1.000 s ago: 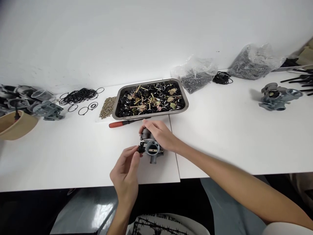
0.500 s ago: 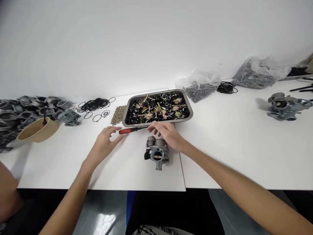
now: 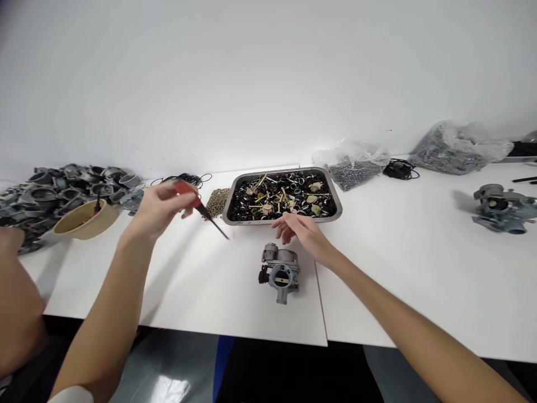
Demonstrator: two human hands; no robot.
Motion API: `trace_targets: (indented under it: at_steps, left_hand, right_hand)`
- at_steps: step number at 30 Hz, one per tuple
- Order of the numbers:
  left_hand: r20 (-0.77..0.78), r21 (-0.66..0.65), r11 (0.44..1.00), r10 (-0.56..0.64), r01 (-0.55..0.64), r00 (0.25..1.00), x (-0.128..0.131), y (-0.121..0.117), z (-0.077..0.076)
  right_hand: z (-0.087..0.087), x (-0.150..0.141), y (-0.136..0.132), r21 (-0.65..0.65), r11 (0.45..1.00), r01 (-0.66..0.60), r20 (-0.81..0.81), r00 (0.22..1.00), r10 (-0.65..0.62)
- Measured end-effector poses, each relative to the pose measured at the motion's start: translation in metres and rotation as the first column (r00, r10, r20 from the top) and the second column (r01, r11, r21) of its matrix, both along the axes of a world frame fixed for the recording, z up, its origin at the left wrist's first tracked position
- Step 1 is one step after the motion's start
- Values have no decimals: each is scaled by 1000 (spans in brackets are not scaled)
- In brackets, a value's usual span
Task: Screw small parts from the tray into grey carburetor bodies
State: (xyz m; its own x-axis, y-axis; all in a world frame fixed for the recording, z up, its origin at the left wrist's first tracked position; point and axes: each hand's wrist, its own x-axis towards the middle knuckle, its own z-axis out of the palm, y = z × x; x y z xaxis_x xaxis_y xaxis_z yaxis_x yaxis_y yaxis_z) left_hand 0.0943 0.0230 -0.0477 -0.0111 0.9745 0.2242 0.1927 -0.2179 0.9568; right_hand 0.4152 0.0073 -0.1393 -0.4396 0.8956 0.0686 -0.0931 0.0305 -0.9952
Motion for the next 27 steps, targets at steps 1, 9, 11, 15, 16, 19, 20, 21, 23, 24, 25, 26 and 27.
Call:
trace_targets:
  at_steps: [1, 9, 11, 15, 16, 19, 20, 21, 23, 24, 25, 26, 27]
  left_hand:
    - [108, 43, 999, -13, 8, 994, -5, 8, 4]
    - [594, -65, 976, 207, -210, 778, -51, 48, -45]
    - [574, -29, 939, 295, -341, 764, -54, 52, -53]
    - [531, 25, 864, 414, -503, 739, -50, 55, -57]
    - [523, 32, 862, 418, -507, 743, -48, 55, -57]
    - [493, 48, 873, 402, -485, 772, -42, 54, -60]
    - [483, 49, 882, 390, -469, 784, -41, 53, -61]
    - [475, 50, 889, 379, -454, 794, -40, 53, -62]
    - [462, 63, 899, 358, -433, 811, -38, 54, -65]
    - [458, 72, 900, 353, -429, 816, -38, 54, -66]
    - [454, 79, 900, 351, -429, 819, -38, 54, -67]
    - [451, 85, 899, 349, -429, 821, -39, 55, -67]
    - [449, 88, 899, 349, -429, 822, -39, 55, -67]
  right_hand:
    - [-1, 1, 1, 2, 1000, -5, 6, 1000, 5]
    - [25, 19, 10, 83, 996, -46, 226, 974, 26]
    - [39, 21, 23, 176, 983, -58, 397, 918, -17]
    - [58, 4, 61, 338, 925, -175, 689, 715, -117]
    - [60, -4, 70, 344, 912, -221, 727, 678, -110]
    - [57, -29, 90, 328, 894, -305, 791, 606, -84]
    - [54, -35, 93, 315, 894, -317, 807, 585, -77]
    - [50, -40, 95, 304, 896, -324, 821, 566, -74]
    - [42, -45, 96, 295, 896, -331, 832, 550, -70]
    - [39, -45, 96, 293, 895, -337, 830, 554, -63]
    - [37, -44, 96, 291, 893, -342, 823, 565, -52]
    - [35, -42, 96, 289, 893, -346, 814, 580, -39]
    - [34, -40, 96, 285, 893, -348, 804, 594, -25]
